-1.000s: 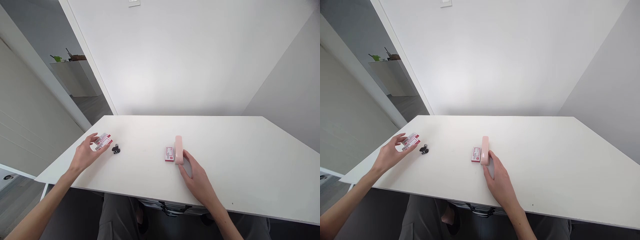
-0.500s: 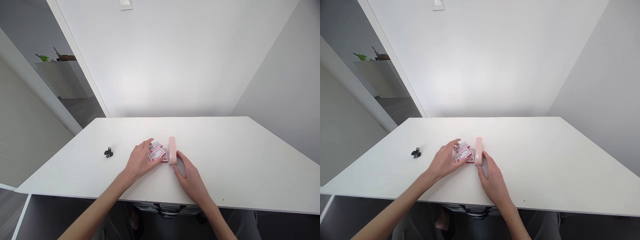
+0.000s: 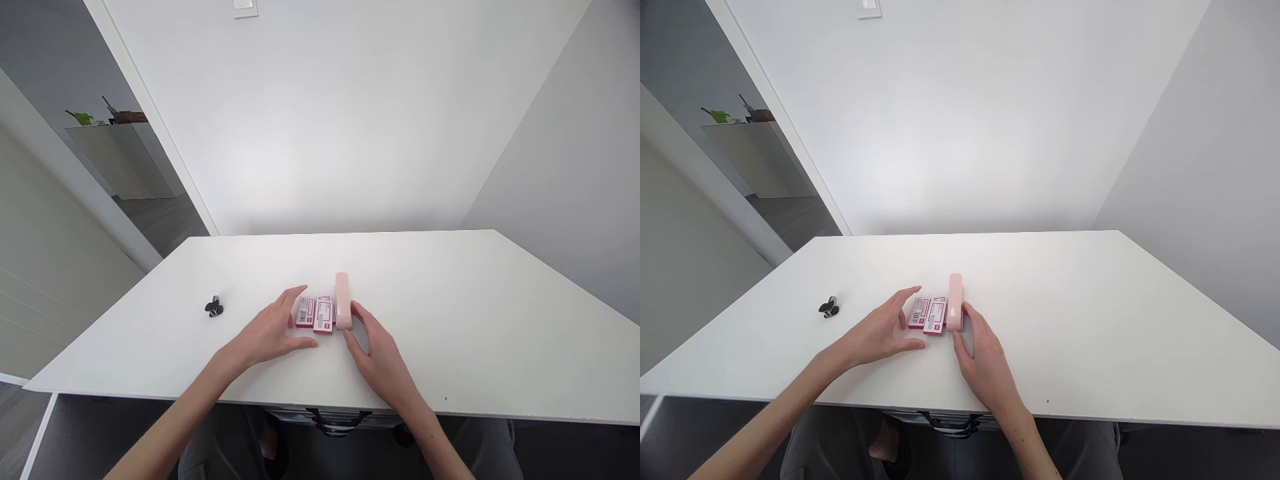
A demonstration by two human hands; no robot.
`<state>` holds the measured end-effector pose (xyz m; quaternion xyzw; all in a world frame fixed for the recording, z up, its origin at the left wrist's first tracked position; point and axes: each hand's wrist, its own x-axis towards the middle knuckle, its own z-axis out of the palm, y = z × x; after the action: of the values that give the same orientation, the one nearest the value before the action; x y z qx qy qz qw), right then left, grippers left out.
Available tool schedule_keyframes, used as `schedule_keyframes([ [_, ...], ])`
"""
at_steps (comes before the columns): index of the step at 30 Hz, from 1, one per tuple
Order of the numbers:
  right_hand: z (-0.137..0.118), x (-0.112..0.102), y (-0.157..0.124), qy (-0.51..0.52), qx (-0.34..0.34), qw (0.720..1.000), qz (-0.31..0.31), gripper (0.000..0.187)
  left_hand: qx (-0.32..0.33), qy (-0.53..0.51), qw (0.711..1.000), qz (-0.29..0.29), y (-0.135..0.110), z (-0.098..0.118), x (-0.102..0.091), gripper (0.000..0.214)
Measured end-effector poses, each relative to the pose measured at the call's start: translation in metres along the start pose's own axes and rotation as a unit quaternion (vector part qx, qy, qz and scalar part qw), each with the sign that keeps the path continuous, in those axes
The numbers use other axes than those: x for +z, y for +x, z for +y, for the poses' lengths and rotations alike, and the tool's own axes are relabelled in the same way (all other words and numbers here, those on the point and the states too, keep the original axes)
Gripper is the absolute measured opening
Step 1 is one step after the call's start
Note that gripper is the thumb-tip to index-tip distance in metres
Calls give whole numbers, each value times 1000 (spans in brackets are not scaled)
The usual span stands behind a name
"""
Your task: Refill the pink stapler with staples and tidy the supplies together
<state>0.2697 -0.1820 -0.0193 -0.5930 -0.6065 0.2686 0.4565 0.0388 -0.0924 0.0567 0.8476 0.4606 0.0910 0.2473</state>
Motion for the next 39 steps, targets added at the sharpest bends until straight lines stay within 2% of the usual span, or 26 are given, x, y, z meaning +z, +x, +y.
schedule_keyframes([
  [4, 0, -1, 1, 0, 2, 1000, -2, 52, 8, -17, 999, -37, 7, -13, -5, 97],
  [8, 0, -1, 0, 1, 3, 1000, -2, 53, 10, -8, 1000, 16, 12, -20, -10, 84],
  [10, 0, -1, 0, 0, 5, 1000, -2, 53, 8, -6, 998, 56, 11, -17, -14, 83],
  [12, 0, 0, 0, -1, 4, 1000, -1, 53, 29, -7, 997, 71, 9, -9, -17, 84],
  [16, 0, 0, 0, -2, 4, 1000, 1, 54, 96, 7, 995, 38, 10, 11, -16, 87],
  [20, 0, 0, 0, 8, 5, 1000, 2, 54, 112, 19, 994, 4, 16, 18, -9, 85],
  [24, 0, 0, 0, 14, 4, 1000, 6, 53, 115, 29, 993, -12, 23, 15, -4, 84],
  [33, -4, -2, 0, 18, 20, 1000, -5, 55, 60, 49, 997, 26, 36, 16, 2, 85],
  [39, -3, -2, 0, 14, 13, 1000, -10, 53, 52, 6, 999, 3, 42, 15, 3, 87],
])
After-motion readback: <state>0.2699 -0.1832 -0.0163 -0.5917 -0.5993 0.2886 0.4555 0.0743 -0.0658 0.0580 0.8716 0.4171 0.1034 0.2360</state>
